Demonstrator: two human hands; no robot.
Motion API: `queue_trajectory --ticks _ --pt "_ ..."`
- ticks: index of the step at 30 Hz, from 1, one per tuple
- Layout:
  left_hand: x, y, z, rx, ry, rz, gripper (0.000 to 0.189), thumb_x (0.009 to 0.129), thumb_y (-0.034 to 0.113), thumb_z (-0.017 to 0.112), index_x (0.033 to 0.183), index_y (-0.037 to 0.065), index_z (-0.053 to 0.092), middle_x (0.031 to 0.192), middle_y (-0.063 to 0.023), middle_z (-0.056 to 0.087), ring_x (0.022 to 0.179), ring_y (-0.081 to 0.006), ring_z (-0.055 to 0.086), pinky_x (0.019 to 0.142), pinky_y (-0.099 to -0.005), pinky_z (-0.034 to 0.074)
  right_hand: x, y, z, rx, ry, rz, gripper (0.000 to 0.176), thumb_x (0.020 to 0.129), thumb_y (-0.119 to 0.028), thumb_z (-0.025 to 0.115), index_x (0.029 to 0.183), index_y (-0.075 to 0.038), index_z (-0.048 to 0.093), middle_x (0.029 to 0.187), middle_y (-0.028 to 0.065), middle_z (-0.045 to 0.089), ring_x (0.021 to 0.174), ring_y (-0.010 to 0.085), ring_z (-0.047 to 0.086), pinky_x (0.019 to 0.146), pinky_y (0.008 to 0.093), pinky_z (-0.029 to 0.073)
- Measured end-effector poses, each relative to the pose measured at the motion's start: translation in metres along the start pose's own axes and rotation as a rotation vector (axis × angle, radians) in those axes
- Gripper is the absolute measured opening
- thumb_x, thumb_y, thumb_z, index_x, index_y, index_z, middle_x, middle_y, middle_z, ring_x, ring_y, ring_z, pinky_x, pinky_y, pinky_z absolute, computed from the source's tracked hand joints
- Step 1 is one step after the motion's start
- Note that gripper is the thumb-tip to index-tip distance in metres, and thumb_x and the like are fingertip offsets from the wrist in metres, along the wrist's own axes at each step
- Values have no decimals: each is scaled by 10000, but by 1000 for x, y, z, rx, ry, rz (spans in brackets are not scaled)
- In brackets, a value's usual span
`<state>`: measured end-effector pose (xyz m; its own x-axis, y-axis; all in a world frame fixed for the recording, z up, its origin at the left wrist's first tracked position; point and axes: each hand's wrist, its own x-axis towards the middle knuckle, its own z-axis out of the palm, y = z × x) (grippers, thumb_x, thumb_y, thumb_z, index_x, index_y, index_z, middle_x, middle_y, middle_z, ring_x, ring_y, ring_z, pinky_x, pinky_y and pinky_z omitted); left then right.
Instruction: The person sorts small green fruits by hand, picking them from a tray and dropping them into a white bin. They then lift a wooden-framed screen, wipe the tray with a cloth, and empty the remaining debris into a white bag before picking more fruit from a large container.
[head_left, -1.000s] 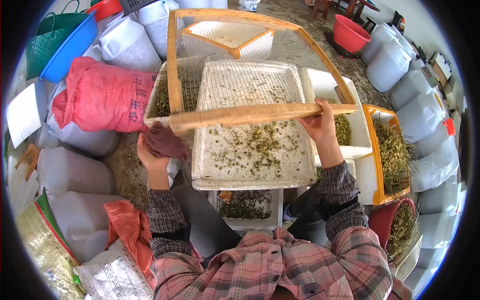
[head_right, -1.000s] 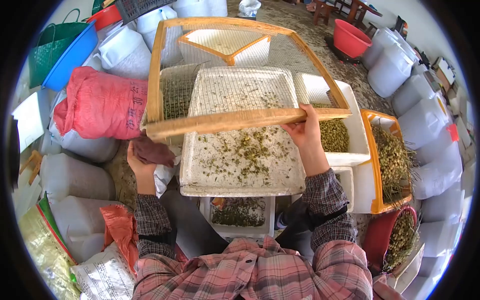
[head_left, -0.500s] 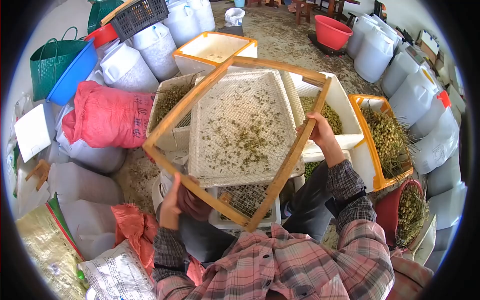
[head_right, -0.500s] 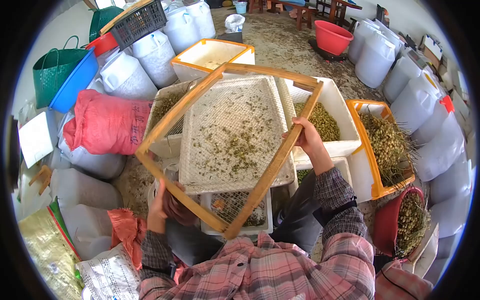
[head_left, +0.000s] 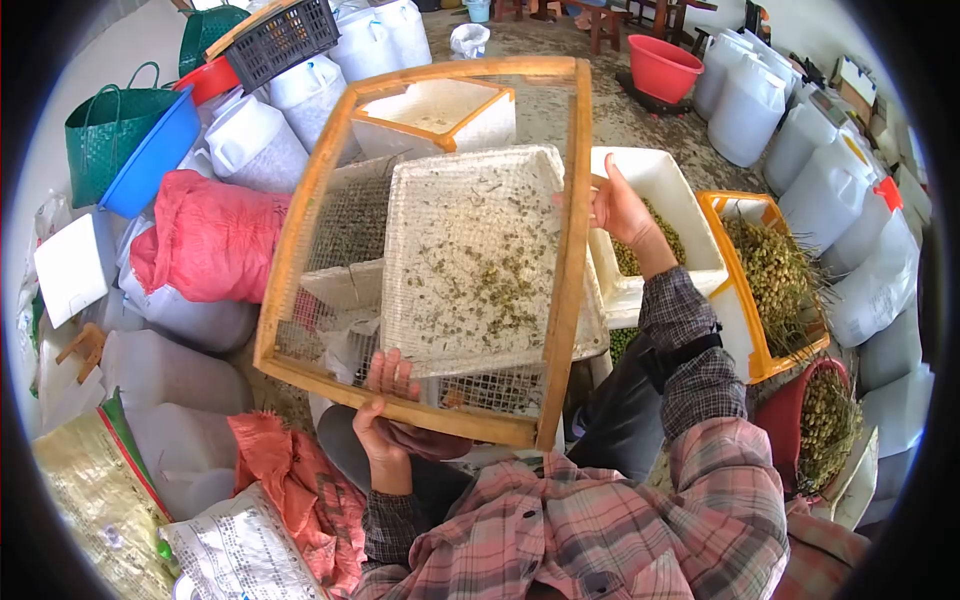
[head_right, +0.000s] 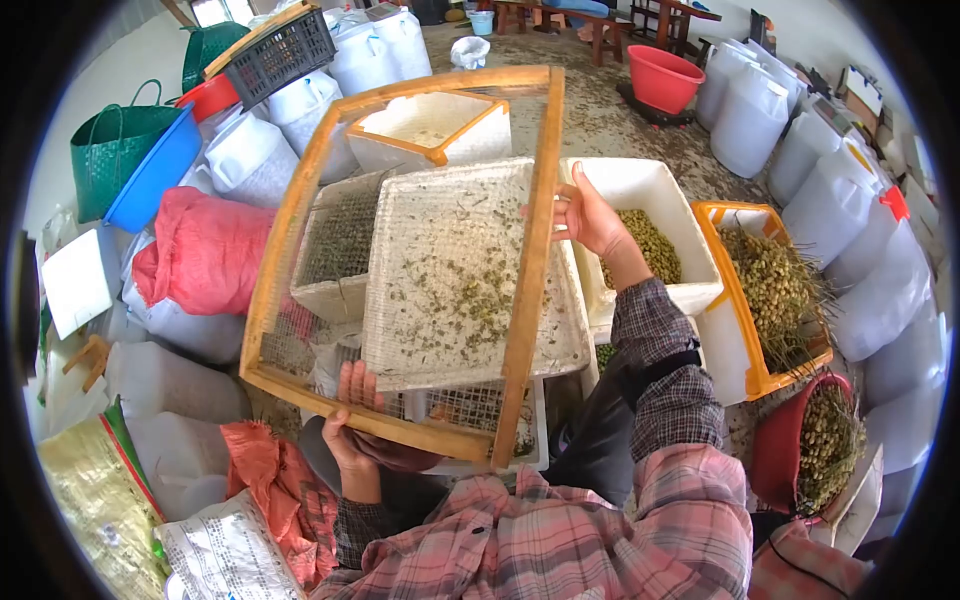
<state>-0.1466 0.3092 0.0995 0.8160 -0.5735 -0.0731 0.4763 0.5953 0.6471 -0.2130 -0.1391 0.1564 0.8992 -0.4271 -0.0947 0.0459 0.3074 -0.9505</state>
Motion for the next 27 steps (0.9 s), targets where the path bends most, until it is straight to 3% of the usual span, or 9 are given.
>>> queue_trajectory --ticks 2,4,6,9,13,16,22,23,27 --pt "5 5 1 -30 -11 64 780 768 174 620 1456 32 280 1464 -117 371 1295 -229 439 1026 -375 441 -7 23 0 -250 247 33 776 895 -652 440 1266 30 462 944 168 661 870 248 669 751 373 544" --pt "11 14 -3 -48 -20 116 771 772 158 614 1455 33 280 1468 -121 365 1306 -232 430 1037 -379 437 1 68 -31 -883 210 274 828 822 -669 550 1211 60 510 961 188 665 907 262 658 785 394 528" --pt "14 28 -9 -73 -73 175 765 790 155 576 1467 32 242 1499 -130 312 1318 -237 419 1046 -386 431 -8 126 -57 -1268 393 64 697 754 -614 666 1015 32 632 853 166 653 866 289 649 759 426 520" --pt "20 49 -15 -50 -151 280 764 816 190 517 1487 43 182 1531 -130 247 1354 -233 372 1072 -389 401 -17 159 -54 -1383 378 271 646 697 -577 722 890 33 632 822 185 656 831 315 656 729 432 511" --pt "21 75 -20 0 -200 407 782 824 230 500 1497 53 144 1555 -107 197 1392 -217 306 1108 -372 337 -17 160 -53 -1305 344 288 590 672 -440 745 935 66 596 846 232 652 820 318 659 708 422 498" --pt "16 88 -16 -53 -102 476 785 799 201 539 1490 62 192 1530 -104 260 1360 -212 357 1068 -370 389 -24 154 -47 -1005 621 165 568 668 -383 730 1007 54 601 898 233 661 859 372 647 749 439 497" --pt "11 94 -17 -15 -67 531 772 808 198 508 1497 74 183 1543 -87 240 1390 -196 303 1115 -353 303 -49 164 -27 -807 666 -62 572 688 -365 744 1015 68 561 925 276 634 895 362 637 751 424 487" --pt "14 93 -10 -11 -62 535 764 812 190 497 1498 75 181 1545 -86 236 1394 -197 297 1117 -354 301 -40 162 -17 -882 664 -33 584 689 -358 759 1026 74 555 955 280 627 933 358 628 764 422 483" --pt "15 98 -19 -60 -119 527 744 825 174 461 1502 76 169 1555 -80 215 1409 -203 267 1133 -356 267 -59 160 -7 -669 624 -50 604 729 -348 742 1086 97 542 949 270 636 922 322 637 763 385 483"
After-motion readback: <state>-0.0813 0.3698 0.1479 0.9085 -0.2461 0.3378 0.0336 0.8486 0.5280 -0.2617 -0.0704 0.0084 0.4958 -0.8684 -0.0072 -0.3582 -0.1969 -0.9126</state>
